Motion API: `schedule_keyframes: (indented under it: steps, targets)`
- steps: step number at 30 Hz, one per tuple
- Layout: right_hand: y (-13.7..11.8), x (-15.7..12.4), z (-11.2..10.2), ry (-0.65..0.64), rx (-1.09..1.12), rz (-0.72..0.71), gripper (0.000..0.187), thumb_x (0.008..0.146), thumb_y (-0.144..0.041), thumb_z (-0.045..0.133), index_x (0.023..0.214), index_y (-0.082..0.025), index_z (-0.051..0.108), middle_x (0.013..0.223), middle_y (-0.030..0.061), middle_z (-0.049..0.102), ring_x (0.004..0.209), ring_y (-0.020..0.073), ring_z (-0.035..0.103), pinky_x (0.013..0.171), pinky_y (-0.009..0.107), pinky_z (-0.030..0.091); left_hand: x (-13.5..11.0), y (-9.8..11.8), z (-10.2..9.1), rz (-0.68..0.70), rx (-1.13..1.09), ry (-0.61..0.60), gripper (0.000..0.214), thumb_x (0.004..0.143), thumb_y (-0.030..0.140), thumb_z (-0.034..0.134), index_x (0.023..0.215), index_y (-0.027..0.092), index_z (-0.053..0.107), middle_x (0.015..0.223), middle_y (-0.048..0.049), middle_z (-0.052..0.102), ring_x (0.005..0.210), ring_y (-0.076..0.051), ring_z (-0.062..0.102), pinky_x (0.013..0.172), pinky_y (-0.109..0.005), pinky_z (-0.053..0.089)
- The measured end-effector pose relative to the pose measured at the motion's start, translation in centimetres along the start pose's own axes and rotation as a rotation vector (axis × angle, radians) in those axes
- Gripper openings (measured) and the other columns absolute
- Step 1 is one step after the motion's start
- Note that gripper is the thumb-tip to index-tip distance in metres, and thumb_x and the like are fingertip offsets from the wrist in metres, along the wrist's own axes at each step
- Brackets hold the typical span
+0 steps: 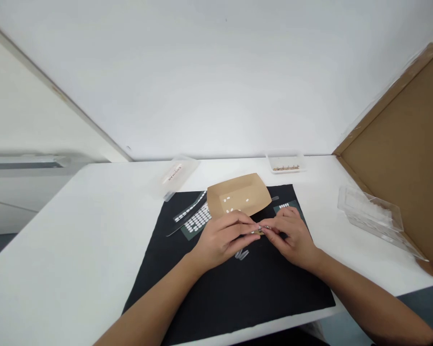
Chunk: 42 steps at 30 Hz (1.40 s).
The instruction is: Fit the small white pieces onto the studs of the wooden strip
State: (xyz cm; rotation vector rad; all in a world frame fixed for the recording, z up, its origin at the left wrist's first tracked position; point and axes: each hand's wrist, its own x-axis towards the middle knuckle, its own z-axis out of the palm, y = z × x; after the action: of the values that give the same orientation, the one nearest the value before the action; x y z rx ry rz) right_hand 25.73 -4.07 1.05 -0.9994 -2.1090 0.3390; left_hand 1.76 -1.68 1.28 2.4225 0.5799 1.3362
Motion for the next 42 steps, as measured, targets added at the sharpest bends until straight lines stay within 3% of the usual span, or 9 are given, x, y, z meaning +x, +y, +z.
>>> schedule_keyframes:
  steps: [11,18,28,34,38,42]
  targets:
    - [0.0,-0.1,0.2,-0.032,0.036,0.006,0.015,0.108,-0.028,0.064,0.109,-0.025,0.078,0.067,-0.0041,0.063,0.074,0.0167,0.055,0.082,0.038,0.035,-0.2,0.0,0.4,-0.026,0.005,0.047,0.018,0.095,0.011,0.077,0.112,0.017,0.077,0.1,-0.0079,0.077,0.092,-0.016,0.077,0.079,-0.025,0.066]
    - [0.4,0.0,0.0,-0.075,0.034,-0.027,0.018,0.109,-0.035,0.064,0.105,-0.026,0.078,0.073,-0.0017,0.07,0.078,0.0177,0.058,0.083,0.038,0.036,-0.2,0.2,0.2,-0.148,-0.103,-0.041,0.019,0.099,0.013,0.071,0.117,0.018,0.077,0.105,-0.0098,0.075,0.079,-0.012,0.073,0.061,-0.019,0.06]
    - [0.5,0.0,0.0,-0.161,-0.029,-0.088,0.015,0.106,-0.037,0.07,0.113,-0.026,0.077,0.078,-0.0017,0.066,0.083,0.0185,0.055,0.085,0.038,0.035,-0.2,-0.1,-0.6,-0.138,-0.157,-0.166,0.011,0.098,0.016,0.071,0.107,0.018,0.078,0.095,-0.0084,0.074,0.076,-0.012,0.07,0.062,-0.02,0.058]
    - [0.7,0.0,-0.2,-0.21,-0.112,-0.091,0.029,0.101,-0.047,0.074,0.12,-0.025,0.074,0.092,0.0021,0.07,0.091,0.0208,0.059,0.088,0.039,0.036,-0.1,-0.2,-1.6,-0.102,0.047,-0.282,0.008,0.099,0.018,0.068,0.097,0.019,0.075,0.093,-0.0059,0.076,0.074,-0.012,0.071,0.062,-0.02,0.056]
    - [0.6,0.1,-0.4,-0.22,-0.148,-0.079,0.026,0.101,-0.044,0.076,0.119,-0.026,0.074,0.095,0.0024,0.069,0.094,0.0215,0.059,0.089,0.04,0.037,-0.3,-0.5,-1.7,-0.053,0.171,-0.339,0.009,0.099,0.016,0.065,0.098,0.019,0.074,0.095,-0.0045,0.076,0.082,-0.013,0.075,0.072,-0.022,0.058]
    - [0.5,0.2,-0.4,-0.249,-0.188,-0.059,0.021,0.101,-0.039,0.075,0.117,-0.025,0.074,0.097,0.0032,0.068,0.096,0.0222,0.059,0.09,0.041,0.037,-0.7,-0.9,-1.6,-0.003,0.305,-0.384,0.014,0.104,0.019,0.061,0.097,0.018,0.073,0.093,-0.0038,0.074,0.078,-0.013,0.073,0.066,-0.023,0.055]
